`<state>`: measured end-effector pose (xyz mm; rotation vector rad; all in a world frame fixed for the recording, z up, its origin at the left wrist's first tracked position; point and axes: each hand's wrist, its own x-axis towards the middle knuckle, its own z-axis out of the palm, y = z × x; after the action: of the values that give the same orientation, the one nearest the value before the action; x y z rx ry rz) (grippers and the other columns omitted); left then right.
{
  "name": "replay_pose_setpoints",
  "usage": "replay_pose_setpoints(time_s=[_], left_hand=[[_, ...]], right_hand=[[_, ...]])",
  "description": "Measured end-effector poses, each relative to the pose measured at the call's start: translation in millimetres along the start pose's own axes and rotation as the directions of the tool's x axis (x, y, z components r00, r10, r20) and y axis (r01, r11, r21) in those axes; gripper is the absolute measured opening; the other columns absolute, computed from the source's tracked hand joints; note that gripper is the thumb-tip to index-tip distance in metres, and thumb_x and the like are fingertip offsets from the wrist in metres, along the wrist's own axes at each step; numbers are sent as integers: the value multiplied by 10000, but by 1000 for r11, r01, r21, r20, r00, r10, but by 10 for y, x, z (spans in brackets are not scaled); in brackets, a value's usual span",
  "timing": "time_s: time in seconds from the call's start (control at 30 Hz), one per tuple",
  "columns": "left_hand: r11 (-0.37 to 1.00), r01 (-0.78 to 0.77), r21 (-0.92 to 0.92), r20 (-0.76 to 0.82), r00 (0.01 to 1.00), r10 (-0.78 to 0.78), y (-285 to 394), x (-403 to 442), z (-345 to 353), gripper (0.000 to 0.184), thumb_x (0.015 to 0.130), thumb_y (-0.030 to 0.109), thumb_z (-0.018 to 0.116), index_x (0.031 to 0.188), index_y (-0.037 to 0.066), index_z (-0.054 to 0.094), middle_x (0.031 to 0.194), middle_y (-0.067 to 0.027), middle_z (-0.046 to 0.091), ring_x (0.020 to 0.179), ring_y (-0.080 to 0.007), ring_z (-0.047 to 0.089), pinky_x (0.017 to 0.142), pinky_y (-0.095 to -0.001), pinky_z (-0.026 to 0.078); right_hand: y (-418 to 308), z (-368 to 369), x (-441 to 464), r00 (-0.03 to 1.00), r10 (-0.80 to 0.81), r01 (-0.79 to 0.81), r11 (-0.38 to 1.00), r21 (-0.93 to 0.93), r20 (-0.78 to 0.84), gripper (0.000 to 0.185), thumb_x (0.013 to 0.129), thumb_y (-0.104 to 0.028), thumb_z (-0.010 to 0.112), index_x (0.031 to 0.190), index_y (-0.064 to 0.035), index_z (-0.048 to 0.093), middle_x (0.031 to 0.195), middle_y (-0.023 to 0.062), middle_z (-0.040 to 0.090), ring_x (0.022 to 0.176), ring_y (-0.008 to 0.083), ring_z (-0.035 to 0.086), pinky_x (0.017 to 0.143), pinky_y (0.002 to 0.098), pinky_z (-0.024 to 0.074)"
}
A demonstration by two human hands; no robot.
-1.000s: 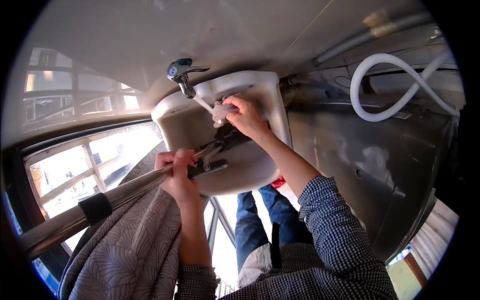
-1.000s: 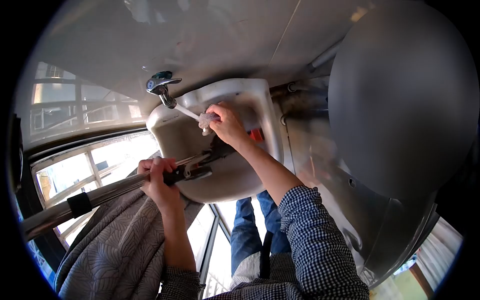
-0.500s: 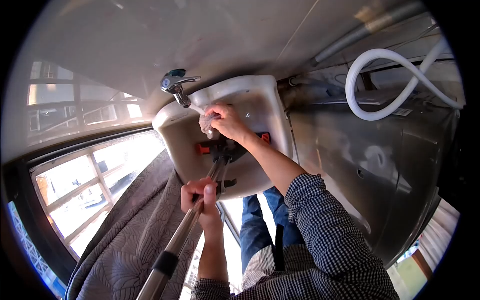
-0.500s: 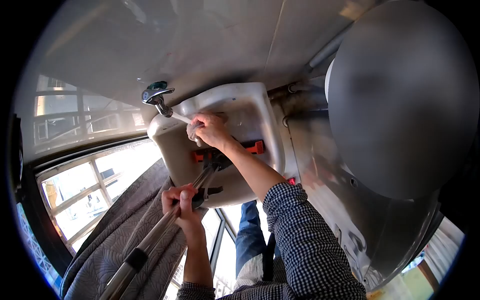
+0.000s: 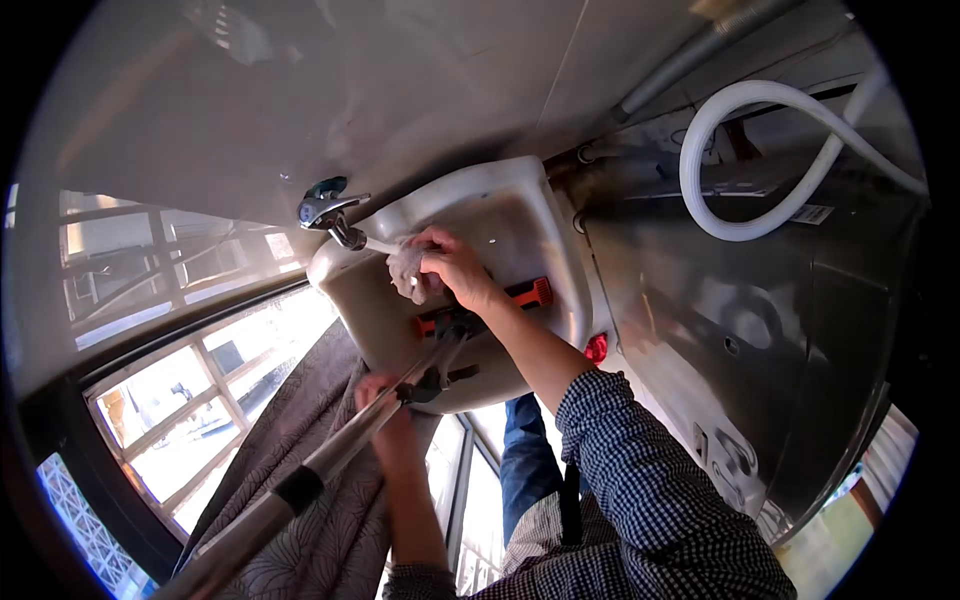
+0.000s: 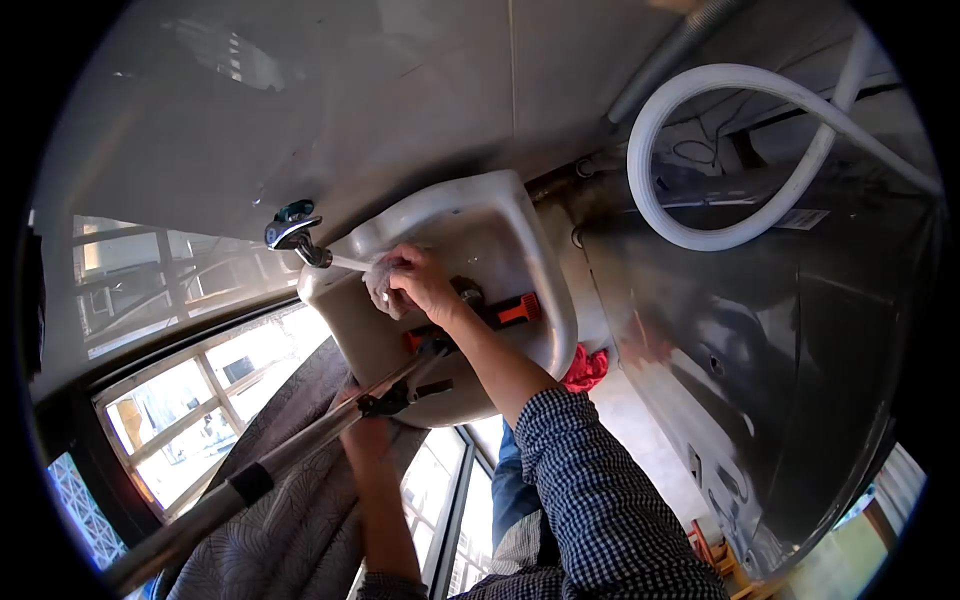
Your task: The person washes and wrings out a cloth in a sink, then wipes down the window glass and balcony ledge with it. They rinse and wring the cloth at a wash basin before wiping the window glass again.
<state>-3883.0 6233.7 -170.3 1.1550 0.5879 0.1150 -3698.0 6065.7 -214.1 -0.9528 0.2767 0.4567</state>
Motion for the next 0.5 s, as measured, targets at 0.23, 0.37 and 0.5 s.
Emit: replay_pose_setpoints(time_s=[0.23,0.37,0.5], left_hand=[[943,214,256,-17,976,-217,11,-510,1330,142,890,92,555,1006,9,561,917,-73,598,849,-139,565,780,-260,450],[913,-106,395,17,994,108,109,178,1983,261,901,137,536,1127,7,519,1070,-75,563,967,-125,522,823,-285,435],[976,178,127,-370,921,-120,-321,823,1675,316,888,145,513,1169,7,465,1091,-91,498,937,-164,525,802,-318,448]], right_hand=[[534,-142,231,985,-55,22,980,-197,-162,287,728,-112,605,974,31,565,817,120,616,748,195,591,692,319,477],[433,-201,134,964,-119,52,962,-266,-239,297,707,-140,631,940,30,562,799,117,614,721,188,591,661,315,475],[140,-207,47,971,118,-178,937,-300,-210,312,704,-241,641,862,20,575,737,115,604,702,203,602,661,328,474]])
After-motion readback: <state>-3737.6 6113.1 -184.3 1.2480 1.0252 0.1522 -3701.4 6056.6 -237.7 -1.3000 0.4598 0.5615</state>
